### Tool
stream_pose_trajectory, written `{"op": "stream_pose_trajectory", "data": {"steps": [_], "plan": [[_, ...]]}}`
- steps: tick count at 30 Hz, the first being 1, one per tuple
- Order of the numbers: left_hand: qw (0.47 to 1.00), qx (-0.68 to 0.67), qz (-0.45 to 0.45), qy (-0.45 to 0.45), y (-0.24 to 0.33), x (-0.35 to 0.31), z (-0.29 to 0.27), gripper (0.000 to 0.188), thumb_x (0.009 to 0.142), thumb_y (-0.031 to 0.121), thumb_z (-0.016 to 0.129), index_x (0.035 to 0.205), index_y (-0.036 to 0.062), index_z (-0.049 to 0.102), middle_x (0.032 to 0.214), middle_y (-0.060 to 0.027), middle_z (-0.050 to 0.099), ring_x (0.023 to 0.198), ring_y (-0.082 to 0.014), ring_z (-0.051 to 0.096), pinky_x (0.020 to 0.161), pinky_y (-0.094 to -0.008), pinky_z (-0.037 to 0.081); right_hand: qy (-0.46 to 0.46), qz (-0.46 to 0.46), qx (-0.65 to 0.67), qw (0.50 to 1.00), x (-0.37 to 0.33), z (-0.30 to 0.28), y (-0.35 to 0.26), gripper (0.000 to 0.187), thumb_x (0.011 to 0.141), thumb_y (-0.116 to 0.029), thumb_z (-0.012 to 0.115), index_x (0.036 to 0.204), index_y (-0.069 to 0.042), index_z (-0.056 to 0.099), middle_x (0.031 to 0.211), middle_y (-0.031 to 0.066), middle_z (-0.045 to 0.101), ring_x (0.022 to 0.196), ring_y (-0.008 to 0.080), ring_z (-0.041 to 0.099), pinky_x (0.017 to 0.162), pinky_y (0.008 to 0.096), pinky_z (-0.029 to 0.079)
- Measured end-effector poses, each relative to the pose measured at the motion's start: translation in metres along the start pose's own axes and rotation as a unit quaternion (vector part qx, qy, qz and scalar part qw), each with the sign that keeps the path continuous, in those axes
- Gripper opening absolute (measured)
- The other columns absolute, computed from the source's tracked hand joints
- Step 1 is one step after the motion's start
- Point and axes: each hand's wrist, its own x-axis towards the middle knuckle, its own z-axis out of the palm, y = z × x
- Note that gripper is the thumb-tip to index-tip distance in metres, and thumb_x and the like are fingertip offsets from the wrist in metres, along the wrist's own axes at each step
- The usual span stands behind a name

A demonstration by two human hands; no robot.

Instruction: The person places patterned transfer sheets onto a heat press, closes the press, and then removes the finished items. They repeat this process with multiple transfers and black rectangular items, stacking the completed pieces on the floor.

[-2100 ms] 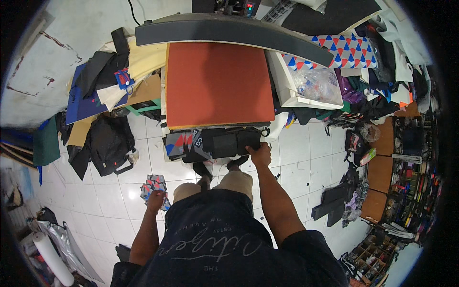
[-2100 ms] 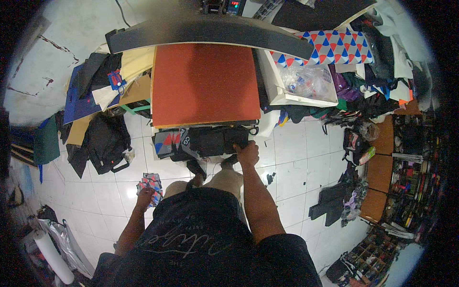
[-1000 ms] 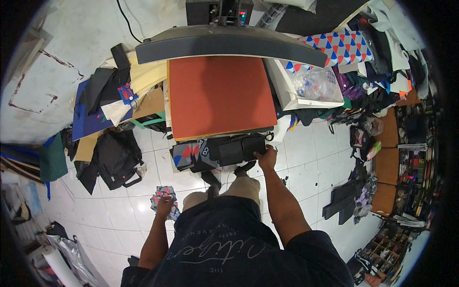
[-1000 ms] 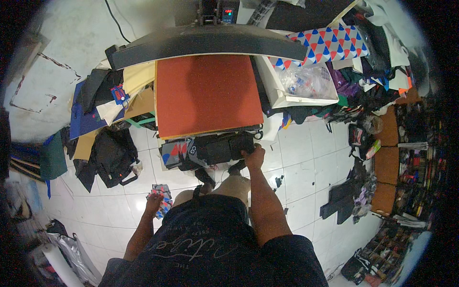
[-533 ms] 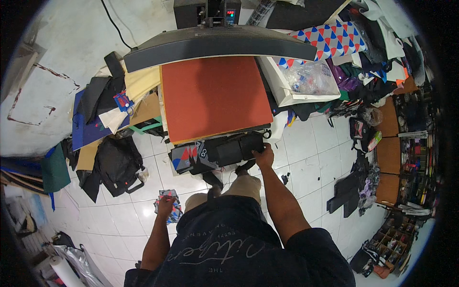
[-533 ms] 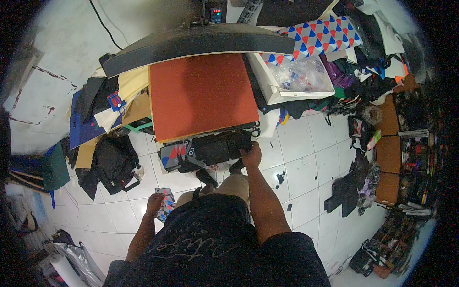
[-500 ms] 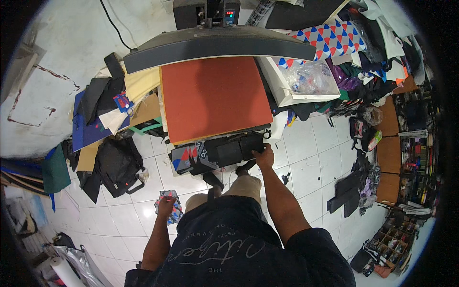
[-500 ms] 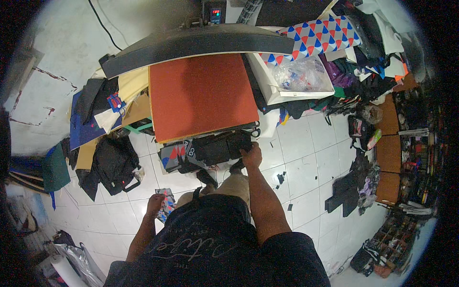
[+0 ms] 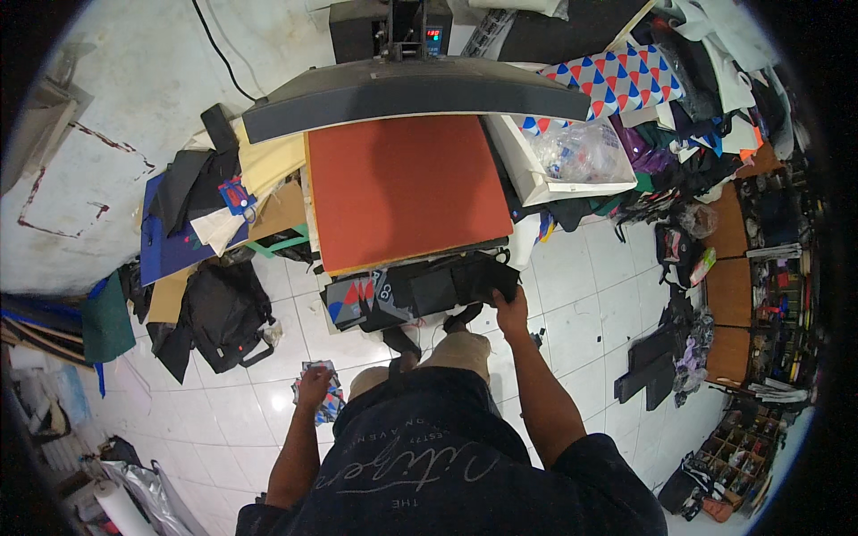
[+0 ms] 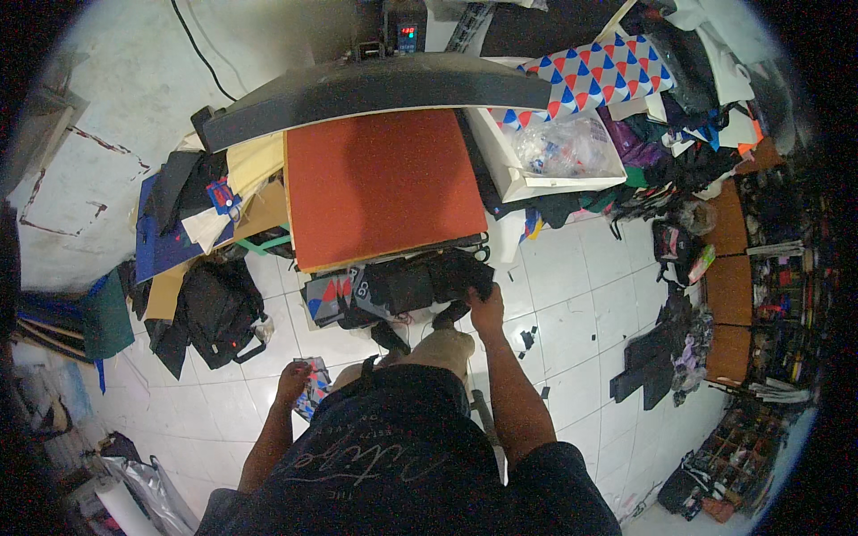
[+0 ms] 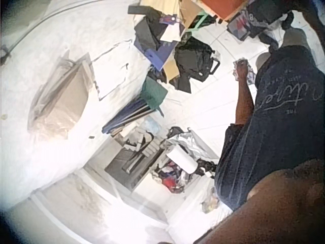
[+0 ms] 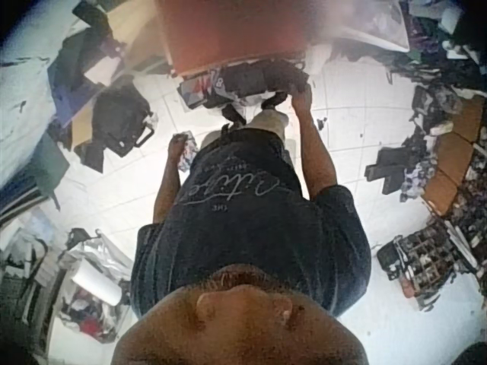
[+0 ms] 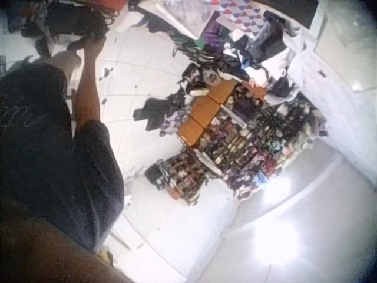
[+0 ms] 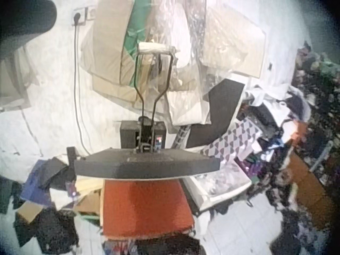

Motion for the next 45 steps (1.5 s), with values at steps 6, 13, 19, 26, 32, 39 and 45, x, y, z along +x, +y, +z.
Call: {"op": "stream_pose_trajectory", "data": {"steps": [6,13,19,26,32,39,45], "plan": [[0.991,-0.053,0.06,-0.104,0.137,-0.052,0.031,0.04,0.088,0.025,0.062,0.119,0.001,0.054,0.1,-0.0121,0.064,0.086,-0.0182,0.062,0.075,-0.0311,0.049,-0.054,0.193,0.257,0.945,-0.048,0.006,-0.1,0.031,0.089,-0.022,0.065,0.115,-0.008,0.053,0.095,0.0044,0.063,0.078,0.0163,0.061,0.06,0.0302,0.046],[0.93,-0.229,0.226,-0.175,0.281,-0.088,0.089,0.038,0.094,0.025,0.059,0.124,0.0019,0.052,0.11,-0.0068,0.061,0.104,-0.0166,0.055,0.087,-0.0313,0.044,-0.205,0.243,0.461,0.828,-0.092,0.076,-0.196,0.029,0.092,-0.024,0.06,0.116,-0.01,0.051,0.102,0.0029,0.062,0.092,0.0202,0.06,0.069,0.0356,0.048],[0.894,-0.361,0.251,-0.085,0.33,-0.104,0.065,0.029,0.096,0.024,0.053,0.113,0.0002,0.06,0.101,-0.0033,0.064,0.092,-0.0119,0.058,0.081,-0.0279,0.046,-0.232,0.144,0.242,0.931,-0.092,0.104,-0.212,0.032,0.088,-0.02,0.066,0.113,-0.007,0.051,0.101,0.004,0.058,0.093,0.0125,0.055,0.076,0.0298,0.046],[0.938,-0.255,0.214,-0.098,0.299,-0.088,0.03,0.024,0.092,0.018,0.06,0.109,0.0014,0.062,0.096,-0.0041,0.066,0.084,-0.011,0.061,0.075,-0.0273,0.049,-0.285,-0.047,0.039,0.956,-0.065,0.094,-0.226,0.024,0.079,-0.016,0.076,0.09,-0.006,0.057,0.076,-0.002,0.054,0.068,0.0071,0.048,0.064,0.024,0.042],[0.905,-0.365,0.174,-0.133,0.268,-0.085,0.02,0.037,0.09,0.018,0.06,0.122,0.0011,0.051,0.108,-0.0101,0.061,0.094,-0.0205,0.062,0.071,-0.0323,0.056,-0.348,0.013,0.014,0.937,-0.064,0.111,-0.217,0.021,0.087,-0.022,0.068,0.077,-0.005,0.06,0.067,-0.005,0.05,0.058,0.0042,0.04,0.052,0.0214,0.033],[0.876,-0.453,0.15,-0.076,0.253,-0.082,0.003,0.042,0.091,0.019,0.058,0.126,0.0007,0.045,0.113,-0.0139,0.058,0.096,-0.0274,0.063,0.072,-0.0376,0.059,-0.346,0.015,0.002,0.938,-0.052,0.14,-0.213,0.02,0.09,-0.023,0.064,0.087,-0.004,0.063,0.068,-0.0025,0.053,0.054,0.0057,0.043,0.05,0.0223,0.036],[0.842,-0.525,0.114,0.048,0.233,-0.075,-0.016,0.033,0.09,0.014,0.059,0.12,0.0023,0.05,0.11,-0.0114,0.06,0.09,-0.0248,0.064,0.064,-0.0357,0.06,-0.239,-0.03,-0.026,0.97,0.026,0.18,-0.228,0.032,0.088,-0.032,0.065,0.095,-0.001,0.064,0.072,0.0033,0.058,0.054,0.0119,0.049,0.052,0.0269,0.042]]}}
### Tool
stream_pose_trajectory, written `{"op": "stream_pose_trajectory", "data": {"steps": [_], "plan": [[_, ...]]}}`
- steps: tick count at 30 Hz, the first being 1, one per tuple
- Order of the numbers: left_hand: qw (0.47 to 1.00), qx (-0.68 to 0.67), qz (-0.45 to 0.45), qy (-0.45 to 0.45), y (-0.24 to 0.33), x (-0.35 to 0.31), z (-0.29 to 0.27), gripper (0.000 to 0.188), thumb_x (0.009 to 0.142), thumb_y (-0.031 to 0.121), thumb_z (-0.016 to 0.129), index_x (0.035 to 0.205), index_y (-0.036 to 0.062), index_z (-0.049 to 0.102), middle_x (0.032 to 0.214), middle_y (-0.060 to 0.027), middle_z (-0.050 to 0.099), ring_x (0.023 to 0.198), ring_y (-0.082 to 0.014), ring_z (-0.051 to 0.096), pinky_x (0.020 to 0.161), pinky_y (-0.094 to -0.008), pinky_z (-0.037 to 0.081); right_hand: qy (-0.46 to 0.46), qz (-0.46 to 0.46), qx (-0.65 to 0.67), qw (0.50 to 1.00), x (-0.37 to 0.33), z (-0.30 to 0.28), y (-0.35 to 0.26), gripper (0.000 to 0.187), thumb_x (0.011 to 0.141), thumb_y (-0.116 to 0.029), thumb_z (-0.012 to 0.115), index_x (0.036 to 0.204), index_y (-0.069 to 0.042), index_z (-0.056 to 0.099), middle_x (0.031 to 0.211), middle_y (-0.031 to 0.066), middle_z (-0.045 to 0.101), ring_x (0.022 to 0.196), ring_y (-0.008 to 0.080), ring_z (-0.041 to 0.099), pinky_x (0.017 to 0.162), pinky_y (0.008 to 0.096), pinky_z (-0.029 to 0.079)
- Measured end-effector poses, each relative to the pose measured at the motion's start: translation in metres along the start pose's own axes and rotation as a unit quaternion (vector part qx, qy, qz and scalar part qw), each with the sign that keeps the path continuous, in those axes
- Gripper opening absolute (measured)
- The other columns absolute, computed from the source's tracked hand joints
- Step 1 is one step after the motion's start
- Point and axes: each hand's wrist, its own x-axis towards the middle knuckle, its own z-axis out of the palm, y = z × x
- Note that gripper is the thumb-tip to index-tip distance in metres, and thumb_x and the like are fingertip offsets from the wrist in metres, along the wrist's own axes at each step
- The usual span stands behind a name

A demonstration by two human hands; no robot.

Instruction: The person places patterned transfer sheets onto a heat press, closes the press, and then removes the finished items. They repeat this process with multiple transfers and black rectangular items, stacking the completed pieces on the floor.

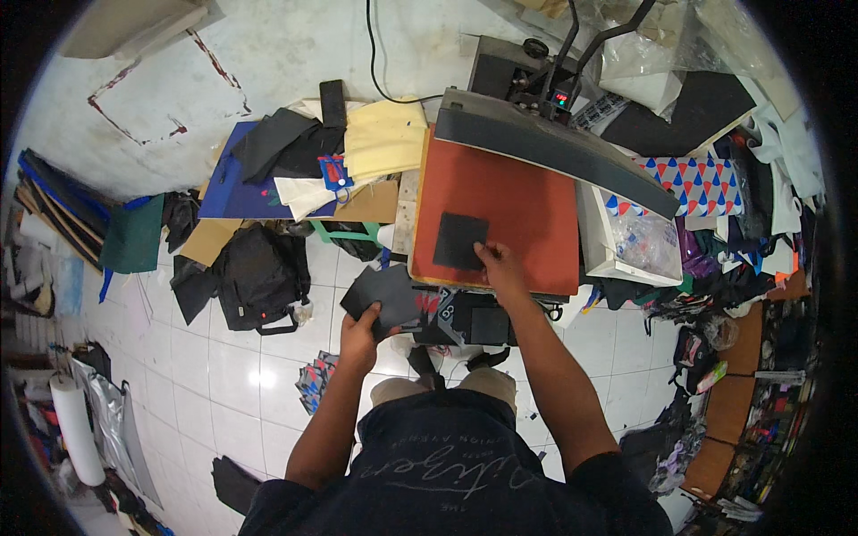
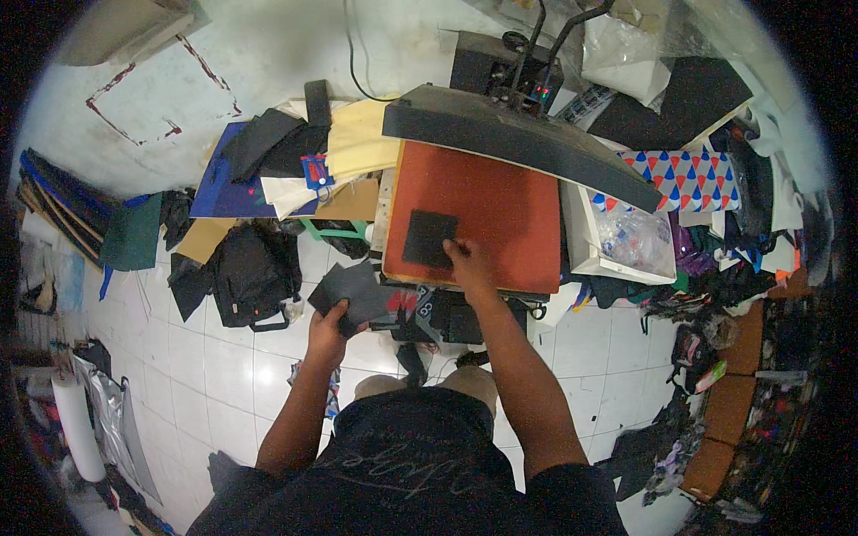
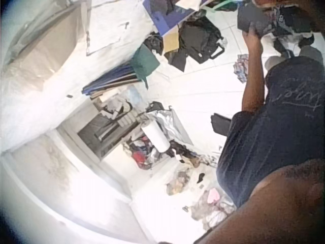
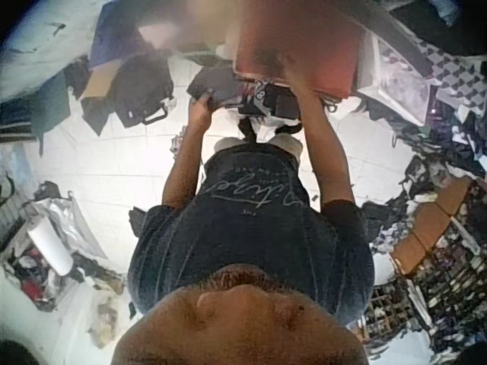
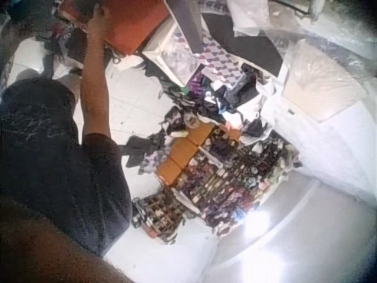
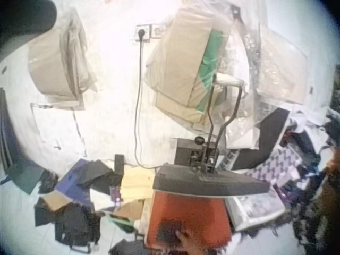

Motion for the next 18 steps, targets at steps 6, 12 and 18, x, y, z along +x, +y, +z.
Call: {"op": "stream_pose_trajectory", "data": {"steps": [6,12,18], "plan": [[0.998,0.015,-0.034,0.041,-0.01,-0.006,-0.041,0.04,0.089,0.014,0.059,0.125,0.0042,0.046,0.114,-0.0124,0.058,0.098,-0.0273,0.062,0.07,-0.0395,0.058,0.028,-0.011,-0.215,0.976,0.057,0.008,0.016,0.041,0.085,-0.033,0.068,0.103,0.003,0.065,0.082,0.0107,0.067,0.064,0.0163,0.061,0.057,0.0304,0.048],[0.998,0.028,-0.054,0.034,-0.025,-0.008,-0.05,0.04,0.088,0.012,0.058,0.126,0.0066,0.046,0.115,-0.0112,0.058,0.098,-0.0271,0.063,0.069,-0.0412,0.06,0.053,-0.086,-0.275,0.956,0.073,0.015,0.045,0.036,0.081,-0.026,0.072,0.101,0.003,0.066,0.082,0.0146,0.068,0.065,0.0189,0.064,0.06,0.0316,0.05],[0.998,0.024,-0.059,-0.005,-0.025,0.003,-0.041,0.04,0.088,0.013,0.058,0.126,0.0063,0.046,0.117,-0.0119,0.057,0.099,-0.027,0.062,0.07,-0.0413,0.06,0.03,-0.071,-0.271,0.959,0.061,0.011,0.023,0.038,0.078,-0.027,0.074,0.099,0.003,0.064,0.088,0.0174,0.068,0.082,0.0278,0.066,0.072,0.0372,0.051]]}}
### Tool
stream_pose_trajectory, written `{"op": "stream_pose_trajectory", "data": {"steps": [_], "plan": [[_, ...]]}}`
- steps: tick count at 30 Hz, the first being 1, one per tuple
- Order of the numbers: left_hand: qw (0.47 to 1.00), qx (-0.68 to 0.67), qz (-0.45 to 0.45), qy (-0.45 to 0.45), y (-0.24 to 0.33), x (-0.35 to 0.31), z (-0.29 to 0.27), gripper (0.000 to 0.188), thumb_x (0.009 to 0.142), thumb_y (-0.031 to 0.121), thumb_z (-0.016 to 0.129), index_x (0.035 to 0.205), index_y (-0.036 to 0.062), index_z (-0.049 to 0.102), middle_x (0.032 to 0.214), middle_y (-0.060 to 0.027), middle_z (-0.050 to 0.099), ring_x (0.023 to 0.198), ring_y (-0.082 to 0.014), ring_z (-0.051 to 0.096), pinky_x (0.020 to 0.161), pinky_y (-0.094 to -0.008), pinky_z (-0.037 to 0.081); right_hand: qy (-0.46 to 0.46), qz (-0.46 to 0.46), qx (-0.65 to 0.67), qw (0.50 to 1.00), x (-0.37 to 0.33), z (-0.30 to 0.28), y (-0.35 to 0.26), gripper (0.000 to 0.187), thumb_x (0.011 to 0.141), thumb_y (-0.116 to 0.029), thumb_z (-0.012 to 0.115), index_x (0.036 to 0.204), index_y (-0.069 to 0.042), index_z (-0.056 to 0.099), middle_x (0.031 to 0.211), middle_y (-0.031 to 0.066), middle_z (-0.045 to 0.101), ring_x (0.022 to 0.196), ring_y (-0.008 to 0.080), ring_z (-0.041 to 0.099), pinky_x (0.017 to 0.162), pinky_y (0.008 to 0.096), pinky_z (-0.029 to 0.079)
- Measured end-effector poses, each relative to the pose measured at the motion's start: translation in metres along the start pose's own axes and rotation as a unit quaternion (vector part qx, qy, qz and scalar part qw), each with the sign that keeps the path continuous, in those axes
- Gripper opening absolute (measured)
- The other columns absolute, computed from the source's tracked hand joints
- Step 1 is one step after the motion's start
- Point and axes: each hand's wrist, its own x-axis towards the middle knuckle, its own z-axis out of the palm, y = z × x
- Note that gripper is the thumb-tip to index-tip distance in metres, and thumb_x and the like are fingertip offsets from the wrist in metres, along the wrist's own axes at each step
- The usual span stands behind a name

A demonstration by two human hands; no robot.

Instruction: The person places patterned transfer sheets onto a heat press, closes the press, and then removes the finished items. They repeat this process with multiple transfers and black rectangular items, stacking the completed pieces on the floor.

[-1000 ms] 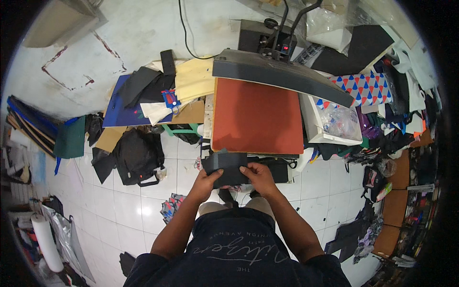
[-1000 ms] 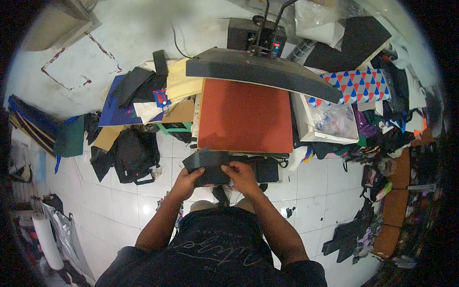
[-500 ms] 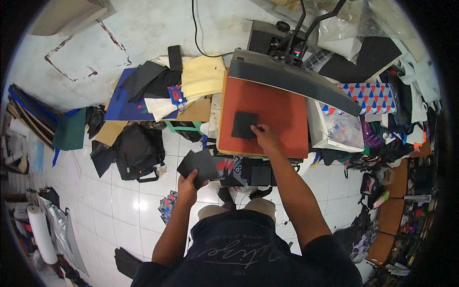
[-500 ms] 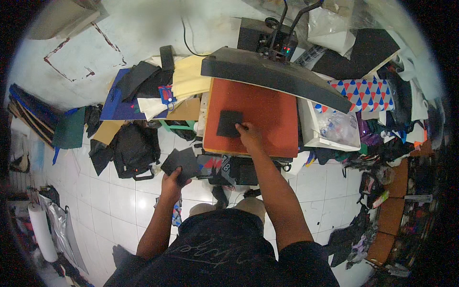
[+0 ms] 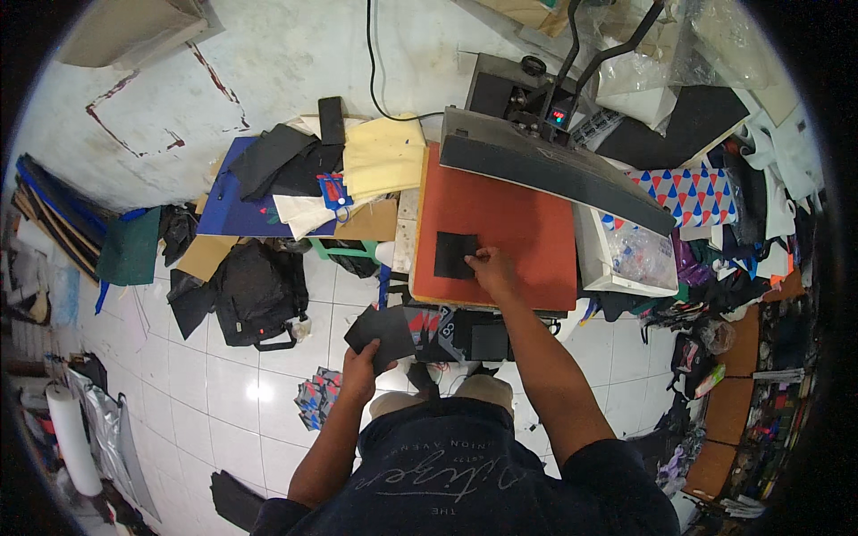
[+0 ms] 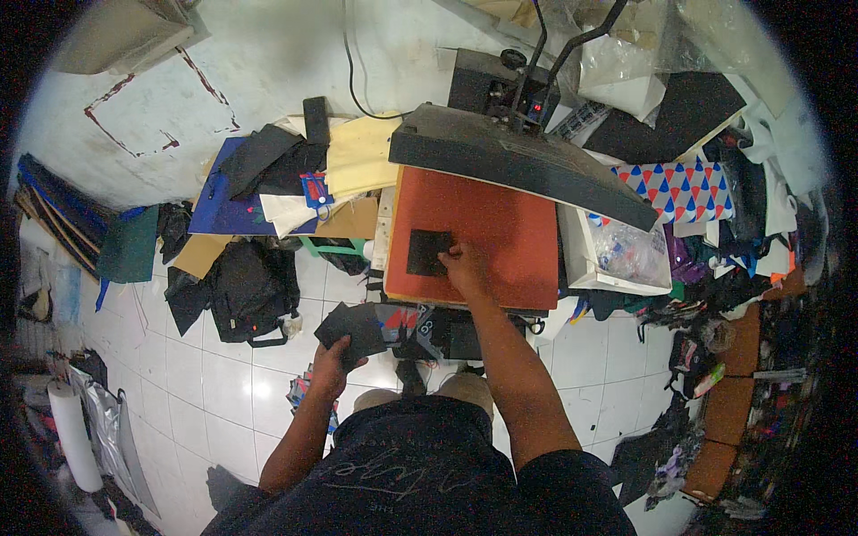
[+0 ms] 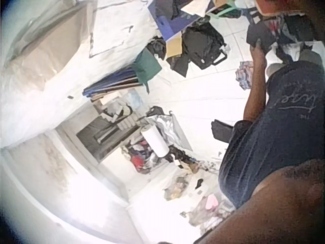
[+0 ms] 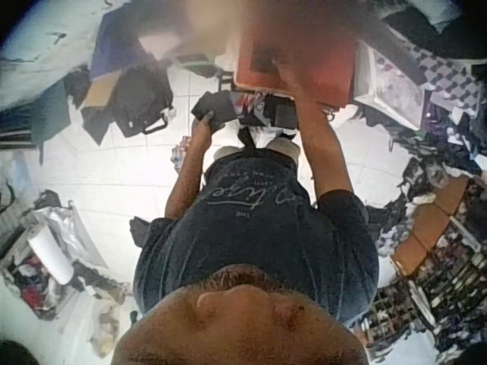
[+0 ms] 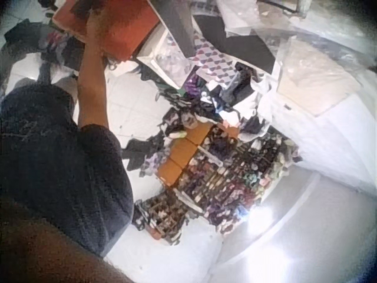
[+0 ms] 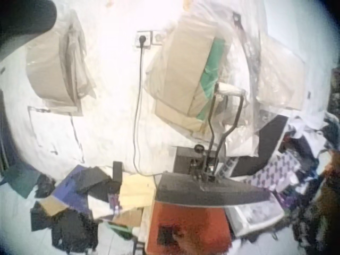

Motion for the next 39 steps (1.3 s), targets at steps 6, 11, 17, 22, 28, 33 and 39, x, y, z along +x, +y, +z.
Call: {"op": "stream_pose_trajectory", "data": {"steps": [6,11,17,22,28,33,39], "plan": [[0.999,-0.006,0.03,0.023,0.013,-0.004,0.027,0.031,0.088,0.014,0.06,0.116,0.0017,0.053,0.107,-0.0114,0.061,0.091,-0.0238,0.065,0.063,-0.0357,0.061,0.038,-0.009,-0.042,0.998,-0.01,-0.003,-0.014,0.042,0.076,-0.031,0.074,0.101,0.0,0.06,0.089,0.016,0.066,0.087,0.0319,0.065,0.074,0.04,0.05],[0.999,-0.009,0.032,-0.008,0.002,-0.005,0.032,0.04,0.087,0.013,0.061,0.123,0.0031,0.047,0.111,-0.012,0.059,0.093,-0.0268,0.064,0.067,-0.0383,0.06,0.102,0.001,-0.063,0.993,-0.014,-0.01,-0.009,0.048,0.075,-0.037,0.076,0.102,-0.002,0.057,0.093,0.0147,0.063,0.092,0.0297,0.063,0.075,0.0382,0.049],[0.997,0.034,0.064,0.003,0.008,-0.021,0.069,0.037,0.087,0.016,0.063,0.12,0.004,0.052,0.106,-0.0097,0.062,0.088,-0.0211,0.064,0.063,-0.0326,0.059,-0.223,-0.111,0.174,0.953,-0.077,-0.034,-0.045,0.044,0.079,-0.037,0.075,0.102,-0.003,0.058,0.089,0.0074,0.061,0.079,0.0167,0.058,0.069,0.031,0.048],[0.996,0.034,0.086,0.01,-0.006,-0.029,0.115,0.025,0.089,0.013,0.061,0.112,0.0024,0.058,0.095,-0.007,0.065,0.077,-0.0169,0.064,0.057,-0.0287,0.056,-0.337,-0.035,0.257,0.905,-0.106,-0.052,-0.024,0.03,0.084,-0.029,0.072,0.091,-0.002,0.061,0.075,0.0024,0.059,0.068,0.0123,0.055,0.059,0.0275,0.045],[0.997,-0.028,0.039,0.056,-0.054,-0.023,0.114,0.033,0.091,0.016,0.058,0.119,0.0009,0.05,0.103,-0.0136,0.061,0.085,-0.0246,0.064,0.059,-0.0315,0.059,-0.243,-0.107,0.251,0.931,-0.12,-0.09,-0.012,0.03,0.086,-0.028,0.068,0.086,0.001,0.063,0.073,0.005,0.06,0.069,0.0125,0.053,0.061,0.033,0.044],[0.996,-0.054,0.01,0.067,-0.083,-0.033,0.139,0.034,0.093,0.027,0.055,0.117,0.0017,0.054,0.102,-0.0089,0.065,0.081,-0.0221,0.065,0.06,-0.0308,0.056,-0.104,-0.214,0.115,0.965,-0.132,-0.105,0.034,0.023,0.087,-0.022,0.063,0.087,0.001,0.064,0.077,0.0127,0.06,0.071,0.0231,0.057,0.068,0.038,0.046],[0.986,0.03,0.159,0.027,-0.08,-0.065,0.132,0.043,0.086,0.026,0.067,0.118,-0.0005,0.054,0.103,-0.0075,0.064,0.094,-0.0186,0.061,0.08,-0.0319,0.052,-0.223,-0.427,-0.009,0.876,-0.144,-0.098,0.053,0.045,0.07,-0.002,0.049,0.113,-0.003,0.064,0.099,0.0223,0.058,0.091,0.0408,0.059,0.083,0.046,0.049]]}}
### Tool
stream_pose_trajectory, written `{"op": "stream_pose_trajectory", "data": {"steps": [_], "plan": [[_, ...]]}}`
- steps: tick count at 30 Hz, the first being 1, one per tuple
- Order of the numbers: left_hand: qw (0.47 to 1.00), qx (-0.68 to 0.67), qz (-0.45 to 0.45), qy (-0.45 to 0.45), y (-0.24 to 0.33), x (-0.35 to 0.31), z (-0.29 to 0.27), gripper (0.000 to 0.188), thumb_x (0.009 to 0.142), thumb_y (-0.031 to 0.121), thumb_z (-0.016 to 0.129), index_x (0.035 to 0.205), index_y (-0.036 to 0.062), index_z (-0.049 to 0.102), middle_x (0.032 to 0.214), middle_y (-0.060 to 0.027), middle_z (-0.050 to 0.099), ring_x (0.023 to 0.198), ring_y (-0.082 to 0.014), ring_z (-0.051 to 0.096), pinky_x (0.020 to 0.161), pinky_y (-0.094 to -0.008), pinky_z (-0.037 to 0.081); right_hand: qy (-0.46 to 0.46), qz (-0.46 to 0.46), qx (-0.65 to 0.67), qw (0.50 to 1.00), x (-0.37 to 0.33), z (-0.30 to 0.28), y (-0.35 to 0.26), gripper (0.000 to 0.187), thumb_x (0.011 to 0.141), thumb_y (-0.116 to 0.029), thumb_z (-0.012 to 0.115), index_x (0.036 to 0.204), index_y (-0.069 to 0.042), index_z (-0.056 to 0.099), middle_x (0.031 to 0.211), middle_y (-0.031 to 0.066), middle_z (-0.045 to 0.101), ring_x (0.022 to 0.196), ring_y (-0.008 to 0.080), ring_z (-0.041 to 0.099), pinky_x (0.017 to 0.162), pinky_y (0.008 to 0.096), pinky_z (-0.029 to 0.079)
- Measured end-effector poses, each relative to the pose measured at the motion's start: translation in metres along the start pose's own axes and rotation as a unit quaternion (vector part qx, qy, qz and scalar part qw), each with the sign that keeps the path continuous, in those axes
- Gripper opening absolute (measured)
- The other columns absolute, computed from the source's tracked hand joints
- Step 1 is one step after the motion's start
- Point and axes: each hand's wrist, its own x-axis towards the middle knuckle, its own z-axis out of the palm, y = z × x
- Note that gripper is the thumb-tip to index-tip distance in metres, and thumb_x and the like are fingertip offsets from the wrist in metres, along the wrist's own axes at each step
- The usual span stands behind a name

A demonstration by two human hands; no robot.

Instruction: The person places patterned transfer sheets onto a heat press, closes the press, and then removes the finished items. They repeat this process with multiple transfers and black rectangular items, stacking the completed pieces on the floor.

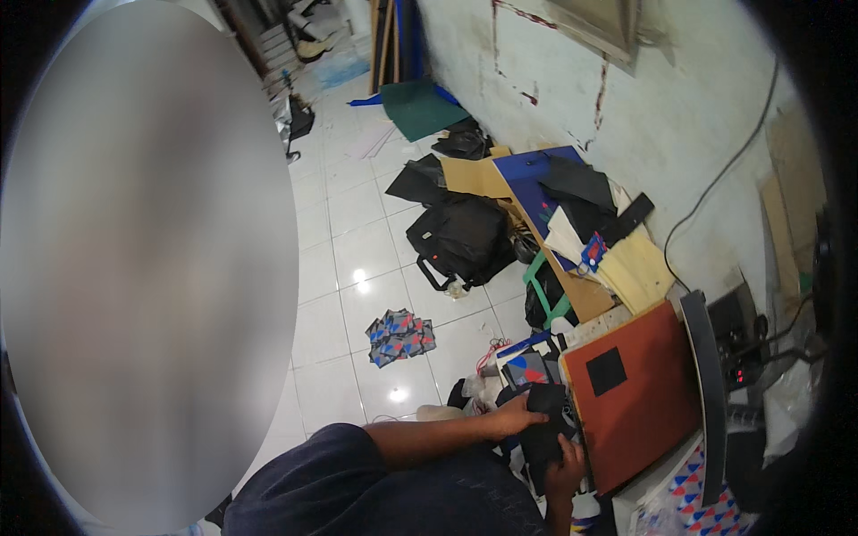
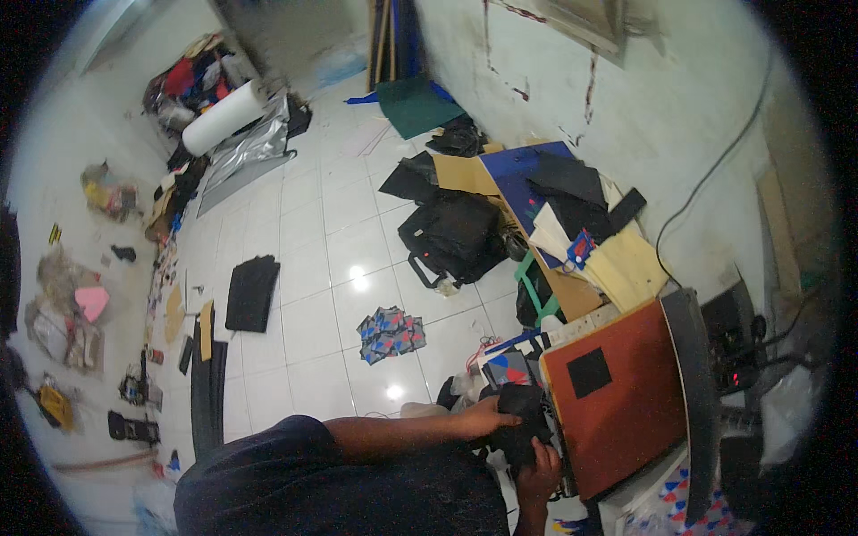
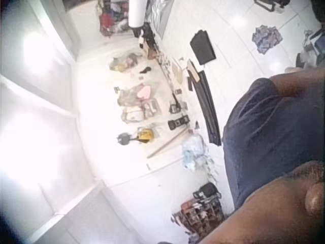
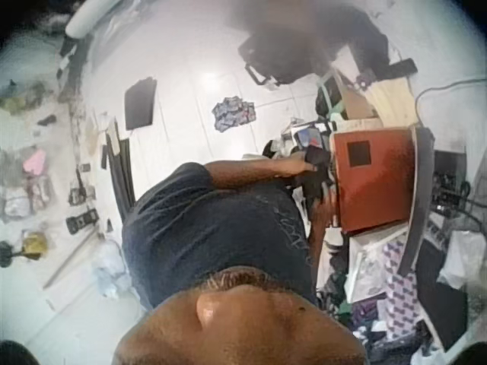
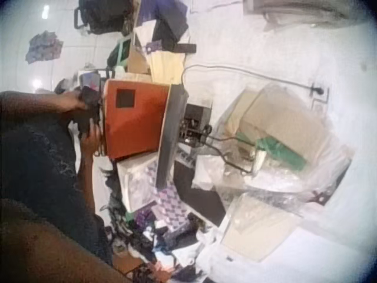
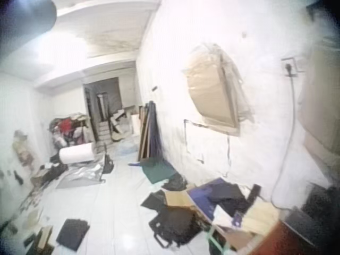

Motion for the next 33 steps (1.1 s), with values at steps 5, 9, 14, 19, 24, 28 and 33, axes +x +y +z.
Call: {"op": "stream_pose_trajectory", "data": {"steps": [5,9,14,19,24,28,33], "plan": [[0.997,0.019,-0.02,0.067,-0.003,-0.002,-0.005,0.047,0.084,0.011,0.067,0.126,0.0012,0.049,0.113,-0.0093,0.062,0.101,-0.018,0.058,0.089,-0.0308,0.046,0.014,0.193,0.398,0.897,0.001,0.011,0.017,0.036,0.083,-0.008,0.052,0.117,-0.001,0.059,0.096,0.0107,0.059,0.079,0.0191,0.059,0.066,0.033,0.049],[0.993,0.077,-0.037,0.08,0.038,-0.016,0.005,0.047,0.084,0.013,0.066,0.126,-0.0017,0.049,0.113,-0.0124,0.063,0.1,-0.0189,0.059,0.087,-0.0313,0.047,-0.003,0.317,0.487,0.814,0.018,-0.011,-0.004,0.03,0.087,-0.018,0.062,0.112,-0.001,0.059,0.091,0.0058,0.057,0.068,0.0105,0.055,0.054,0.0258,0.043],[0.995,0.011,-0.038,0.089,-0.018,0.008,-0.015,0.039,0.087,0.014,0.064,0.12,-0.0019,0.051,0.109,-0.0136,0.063,0.097,-0.0241,0.062,0.085,-0.0354,0.051,-0.06,0.33,0.427,0.84,0.034,-0.006,0.004,0.017,0.086,-0.015,0.067,0.091,-0.002,0.057,0.071,0.0018,0.053,0.059,0.0104,0.052,0.05,0.025,0.04],[0.987,-0.089,-0.017,0.131,-0.007,0.007,-0.02,0.027,0.087,0.008,0.06,0.111,-0.0008,0.054,0.099,-0.0123,0.064,0.079,-0.0222,0.065,0.054,-0.0305,0.055,0.093,0.358,0.397,0.84,0.055,-0.039,0.038,0.024,0.088,-0.025,0.065,0.094,-0.005,0.055,0.07,0.0013,0.053,0.058,0.0083,0.05,0.05,0.0228,0.039],[0.989,-0.06,-0.056,0.122,0.003,0.005,-0.02,0.023,0.086,0.005,0.058,0.108,-0.0017,0.055,0.097,-0.011,0.064,0.076,-0.0214,0.066,0.056,-0.0307,0.057,0.219,0.435,0.279,0.828,0.052,-0.069,0.092,0.038,0.086,-0.03,0.068,0.108,0.0,0.057,0.075,0.0039,0.06,0.059,0.011,0.055,0.053,0.0243,0.043],[0.991,-0.041,-0.051,0.119,0.015,0.002,-0.015,0.024,0.087,0.006,0.059,0.109,-0.002,0.055,0.098,-0.0123,0.063,0.076,-0.0221,0.066,0.056,-0.0301,0.058,0.176,0.443,0.148,0.866,0.058,-0.064,0.113,0.041,0.087,-0.034,0.063,0.113,-0.002,0.06,0.087,0.0108,0.068,0.078,0.0204,0.066,0.073,0.0363,0.05],[0.992,-0.022,-0.066,0.11,0.005,0.006,-0.016,0.027,0.087,0.006,0.059,0.112,-0.0029,0.053,0.099,-0.013,0.063,0.077,-0.0227,0.066,0.055,-0.0305,0.058,0.18,0.44,0.108,0.873,0.061,-0.046,0.14,0.035,0.087,-0.031,0.062,0.11,-0.004,0.064,0.089,0.0134,0.069,0.081,0.0259,0.068,0.077,0.0386,0.051]]}}
